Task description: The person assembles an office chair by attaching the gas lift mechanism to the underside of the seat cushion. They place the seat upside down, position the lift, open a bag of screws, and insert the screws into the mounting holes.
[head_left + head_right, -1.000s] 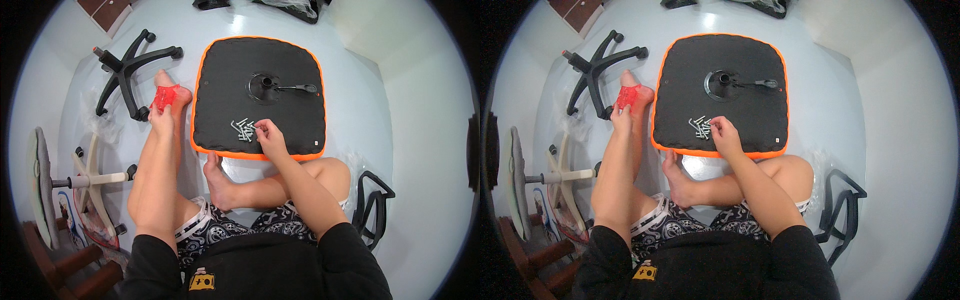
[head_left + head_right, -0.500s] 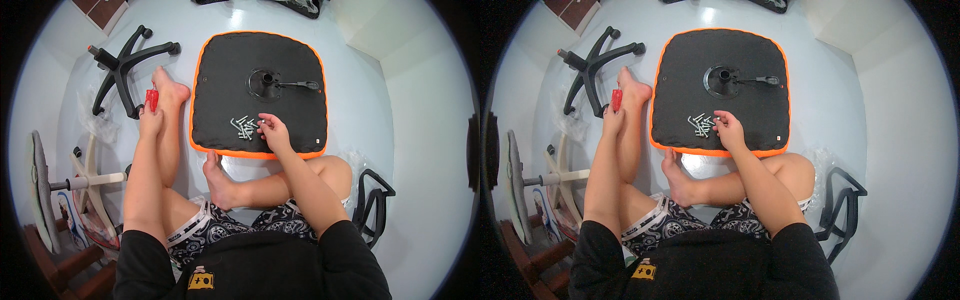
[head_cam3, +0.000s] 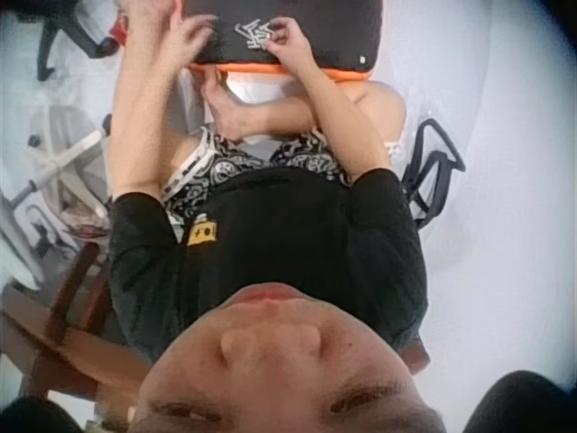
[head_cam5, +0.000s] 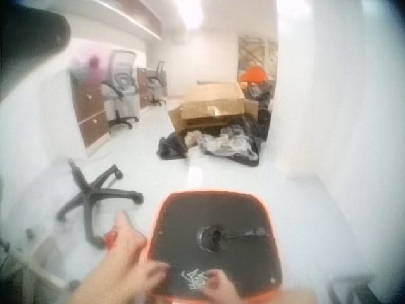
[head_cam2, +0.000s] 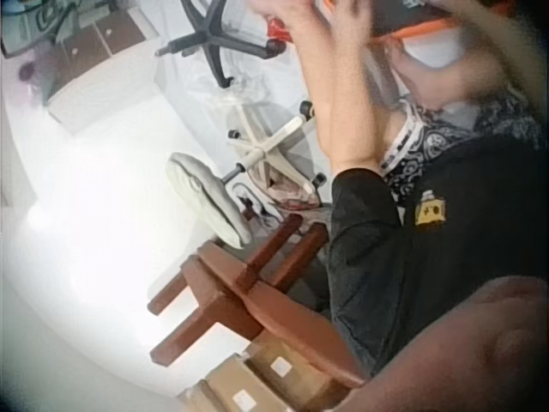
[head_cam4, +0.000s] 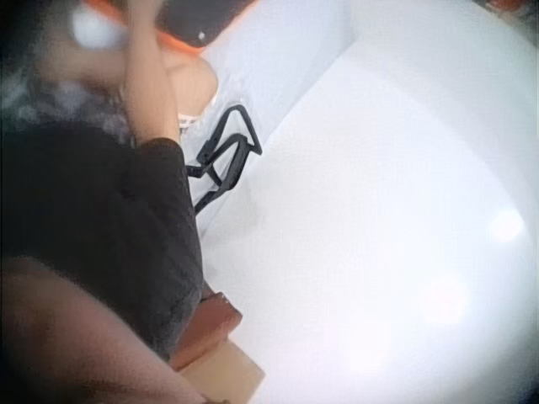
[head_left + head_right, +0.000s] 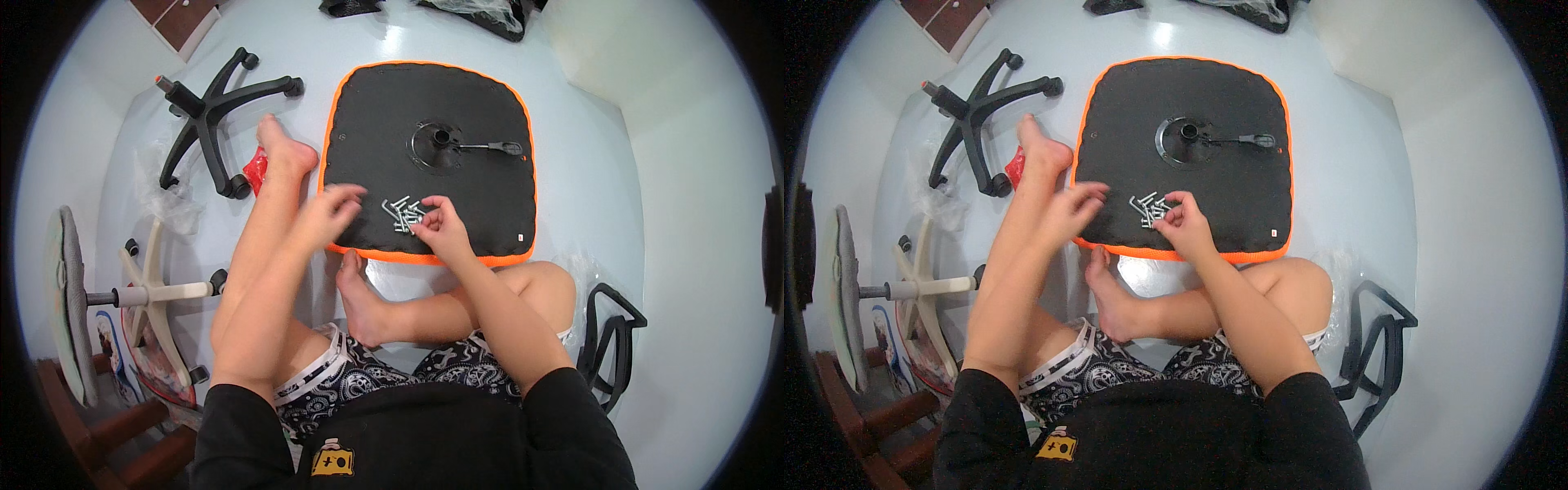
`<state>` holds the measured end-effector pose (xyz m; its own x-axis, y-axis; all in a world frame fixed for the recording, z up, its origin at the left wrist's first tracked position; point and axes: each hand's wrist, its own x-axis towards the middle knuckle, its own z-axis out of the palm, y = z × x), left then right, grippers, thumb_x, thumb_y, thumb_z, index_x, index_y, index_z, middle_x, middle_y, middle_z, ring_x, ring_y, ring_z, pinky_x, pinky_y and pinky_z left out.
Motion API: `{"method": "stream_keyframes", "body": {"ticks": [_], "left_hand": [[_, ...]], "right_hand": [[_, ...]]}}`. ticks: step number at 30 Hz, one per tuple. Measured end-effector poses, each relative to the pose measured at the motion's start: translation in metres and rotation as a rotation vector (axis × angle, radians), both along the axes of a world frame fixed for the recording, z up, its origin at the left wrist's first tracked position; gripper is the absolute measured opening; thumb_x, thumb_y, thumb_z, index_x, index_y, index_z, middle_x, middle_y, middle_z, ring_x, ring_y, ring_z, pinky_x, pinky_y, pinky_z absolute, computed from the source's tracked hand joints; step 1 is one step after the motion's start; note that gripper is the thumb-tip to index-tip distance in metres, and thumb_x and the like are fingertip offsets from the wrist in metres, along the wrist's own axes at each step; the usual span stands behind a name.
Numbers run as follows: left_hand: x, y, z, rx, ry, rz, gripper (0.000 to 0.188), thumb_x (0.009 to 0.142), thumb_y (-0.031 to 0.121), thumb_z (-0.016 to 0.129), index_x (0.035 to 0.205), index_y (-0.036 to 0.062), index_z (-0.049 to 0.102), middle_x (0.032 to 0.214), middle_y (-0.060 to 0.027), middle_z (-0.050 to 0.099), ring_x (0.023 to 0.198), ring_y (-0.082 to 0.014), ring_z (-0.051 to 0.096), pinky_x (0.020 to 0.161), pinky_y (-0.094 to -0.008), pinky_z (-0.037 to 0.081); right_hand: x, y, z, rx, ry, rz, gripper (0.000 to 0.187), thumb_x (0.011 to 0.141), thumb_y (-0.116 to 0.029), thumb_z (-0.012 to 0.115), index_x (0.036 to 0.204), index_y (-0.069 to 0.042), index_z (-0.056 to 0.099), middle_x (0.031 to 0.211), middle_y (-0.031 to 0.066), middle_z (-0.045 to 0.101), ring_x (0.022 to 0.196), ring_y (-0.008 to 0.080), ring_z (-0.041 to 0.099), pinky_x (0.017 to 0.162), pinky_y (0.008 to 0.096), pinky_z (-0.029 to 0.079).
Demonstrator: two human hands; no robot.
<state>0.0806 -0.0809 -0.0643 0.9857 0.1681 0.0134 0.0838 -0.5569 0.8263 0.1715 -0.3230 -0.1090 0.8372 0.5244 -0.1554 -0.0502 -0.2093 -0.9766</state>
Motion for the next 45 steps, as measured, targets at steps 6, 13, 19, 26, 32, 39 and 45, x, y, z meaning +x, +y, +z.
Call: {"method": "stream_keyframes", "body": {"ticks": [6, 13, 19, 26, 32, 39, 45], "left_hand": [[-0.003, -0.065, 0.004, 0.001, 0.065, -0.213, 0.033, 0.084, 0.02, 0.069, 0.114, 0.0079, 0.063, 0.094, -0.01, 0.065, 0.08, -0.0238, 0.063, 0.074, -0.0327, 0.051], [0.002, -0.062, -0.012, 0.006, 0.001, -0.126, 0.019, 0.081, 0.016, 0.072, 0.096, 0.0046, 0.068, 0.086, -0.0124, 0.068, 0.075, -0.0258, 0.065, 0.069, -0.0346, 0.052], [0.007, -0.039, -0.018, 0.048, 0.043, 0.047, 0.018, 0.086, 0.02, 0.067, 0.096, 0.0053, 0.069, 0.087, -0.0138, 0.07, 0.077, -0.0277, 0.068, 0.071, -0.037, 0.052], [-0.002, -0.023, -0.032, 0.078, 0.024, 0.058, 0.022, 0.086, 0.028, 0.066, 0.091, 0.0068, 0.07, 0.084, -0.0143, 0.07, 0.08, -0.031, 0.068, 0.072, -0.0397, 0.053], [0.001, -0.025, -0.045, 0.142, 0.056, 0.051, 0.025, 0.086, 0.032, 0.064, 0.093, 0.0095, 0.071, 0.088, -0.0147, 0.07, 0.083, -0.0325, 0.067, 0.075, -0.0415, 0.052], [0.005, -0.027, -0.035, 0.134, 0.208, 0.132, 0.024, 0.088, 0.031, 0.065, 0.096, 0.0104, 0.071, 0.085, -0.0127, 0.071, 0.079, -0.0289, 0.068, 0.071, -0.0384, 0.052], [0.005, -0.027, -0.032, 0.182, 0.206, 0.112, 0.024, 0.088, 0.031, 0.065, 0.097, 0.0099, 0.071, 0.084, -0.0118, 0.071, 0.078, -0.0278, 0.069, 0.07, -0.0374, 0.052]], "right_hand": [[-0.022, 0.004, 0.024, -0.057, -0.152, 0.192, 0.059, 0.079, -0.001, 0.071, 0.131, -0.011, 0.045, 0.082, 0.0034, 0.059, 0.072, 0.0121, 0.06, 0.067, 0.0263, 0.052], [-0.02, 0.004, 0.023, -0.105, -0.195, 0.204, 0.056, 0.081, -0.004, 0.068, 0.132, -0.014, 0.048, 0.089, 0.007, 0.061, 0.076, 0.0172, 0.064, 0.068, 0.0303, 0.052], [-0.017, 0.005, 0.024, -0.481, -0.658, 0.163, 0.04, 0.079, -0.018, 0.074, 0.115, -0.008, 0.058, 0.097, 0.0101, 0.059, 0.084, 0.0279, 0.064, 0.071, 0.0385, 0.052], [-0.024, 0.016, 0.01, -0.667, -0.651, 0.194, 0.03, 0.079, -0.025, 0.074, 0.101, -0.011, 0.058, 0.097, 0.0111, 0.058, 0.088, 0.0338, 0.062, 0.072, 0.0444, 0.051], [-0.018, 0.008, 0.003, -0.608, -0.708, 0.094, 0.017, 0.082, -0.017, 0.068, 0.093, -0.009, 0.057, 0.094, 0.0113, 0.058, 0.082, 0.0326, 0.062, 0.067, 0.0435, 0.05], [-0.006, 0.005, 0.0, -0.303, -0.459, -0.075, 0.014, 0.085, -0.017, 0.066, 0.09, -0.005, 0.061, 0.085, 0.0107, 0.062, 0.076, 0.0282, 0.062, 0.067, 0.0392, 0.049], [0.004, 0.001, -0.004, -0.295, -0.386, -0.17, 0.018, 0.088, -0.021, 0.064, 0.086, -0.003, 0.064, 0.079, 0.0142, 0.061, 0.073, 0.029, 0.061, 0.067, 0.0388, 0.048]]}}
